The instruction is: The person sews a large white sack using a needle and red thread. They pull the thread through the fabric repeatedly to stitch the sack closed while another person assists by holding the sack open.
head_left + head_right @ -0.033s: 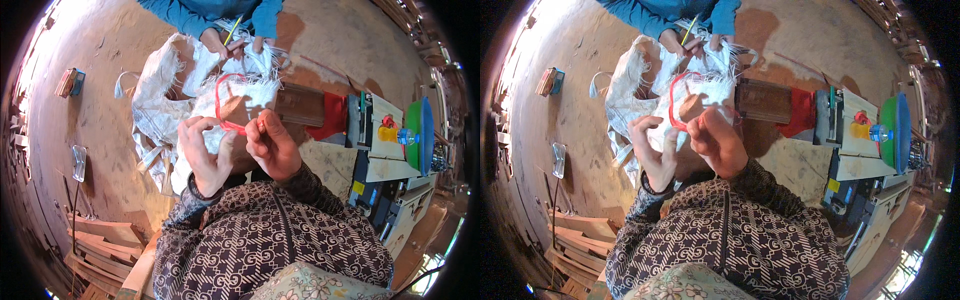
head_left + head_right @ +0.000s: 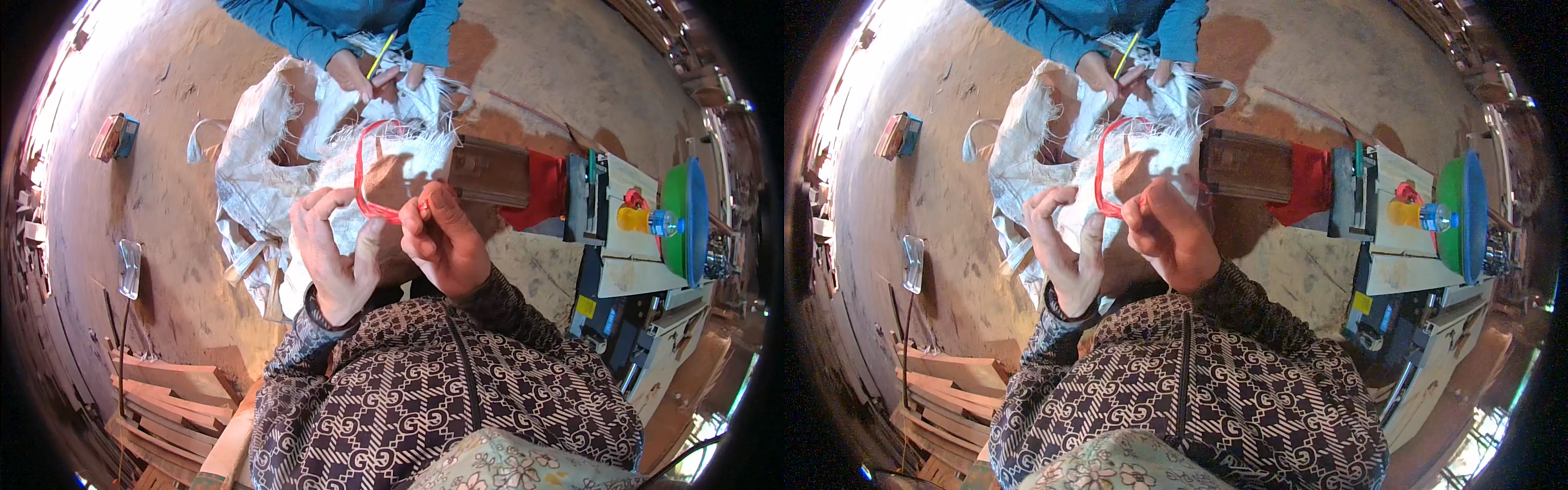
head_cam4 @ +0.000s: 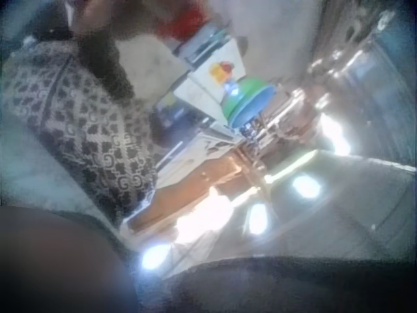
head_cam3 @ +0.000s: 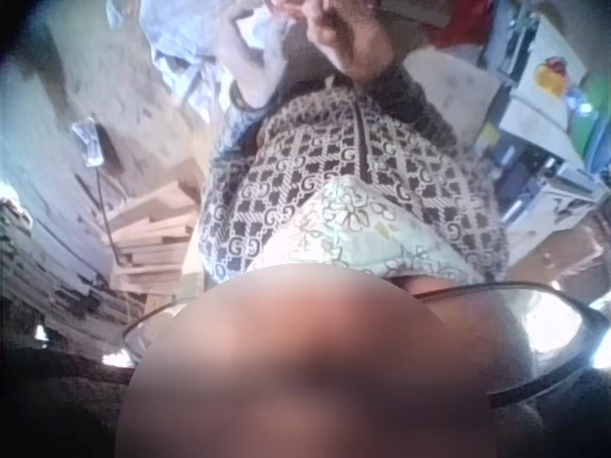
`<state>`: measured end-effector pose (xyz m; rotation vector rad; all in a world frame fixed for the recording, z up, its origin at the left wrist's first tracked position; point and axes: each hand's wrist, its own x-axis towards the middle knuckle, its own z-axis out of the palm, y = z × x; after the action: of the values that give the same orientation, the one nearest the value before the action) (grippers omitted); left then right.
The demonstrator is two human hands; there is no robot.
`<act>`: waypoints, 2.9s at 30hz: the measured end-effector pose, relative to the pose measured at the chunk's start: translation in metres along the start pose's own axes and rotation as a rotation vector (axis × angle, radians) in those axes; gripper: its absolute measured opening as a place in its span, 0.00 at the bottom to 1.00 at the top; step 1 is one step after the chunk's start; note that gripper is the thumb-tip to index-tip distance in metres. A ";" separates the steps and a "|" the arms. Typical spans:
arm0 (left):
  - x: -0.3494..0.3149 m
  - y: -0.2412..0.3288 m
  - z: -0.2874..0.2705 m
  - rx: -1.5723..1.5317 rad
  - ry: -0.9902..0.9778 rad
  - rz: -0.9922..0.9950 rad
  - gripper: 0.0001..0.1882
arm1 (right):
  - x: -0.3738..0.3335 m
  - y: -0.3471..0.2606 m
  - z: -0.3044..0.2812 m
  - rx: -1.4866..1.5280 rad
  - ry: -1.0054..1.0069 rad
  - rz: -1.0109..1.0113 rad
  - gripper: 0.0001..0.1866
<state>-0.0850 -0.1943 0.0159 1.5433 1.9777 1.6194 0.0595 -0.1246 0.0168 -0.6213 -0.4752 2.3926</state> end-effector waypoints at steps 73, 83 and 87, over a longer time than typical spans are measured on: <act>-0.039 -0.107 0.069 -0.578 -0.313 -0.804 0.07 | 0.236 -0.133 0.000 -2.678 -0.715 -0.994 0.14; -0.043 -0.044 0.074 -0.393 -0.514 -0.615 0.08 | 0.230 -0.155 0.019 -2.915 -0.942 -0.154 0.32; -0.047 -0.050 0.074 -0.497 -0.474 -0.588 0.10 | 0.189 -0.153 0.018 -2.703 -0.858 -0.679 0.34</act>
<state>-0.0450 -0.1780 -0.0753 0.9215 1.4341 1.2219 -0.0105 0.1077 0.0437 -0.0102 -3.1847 -0.2111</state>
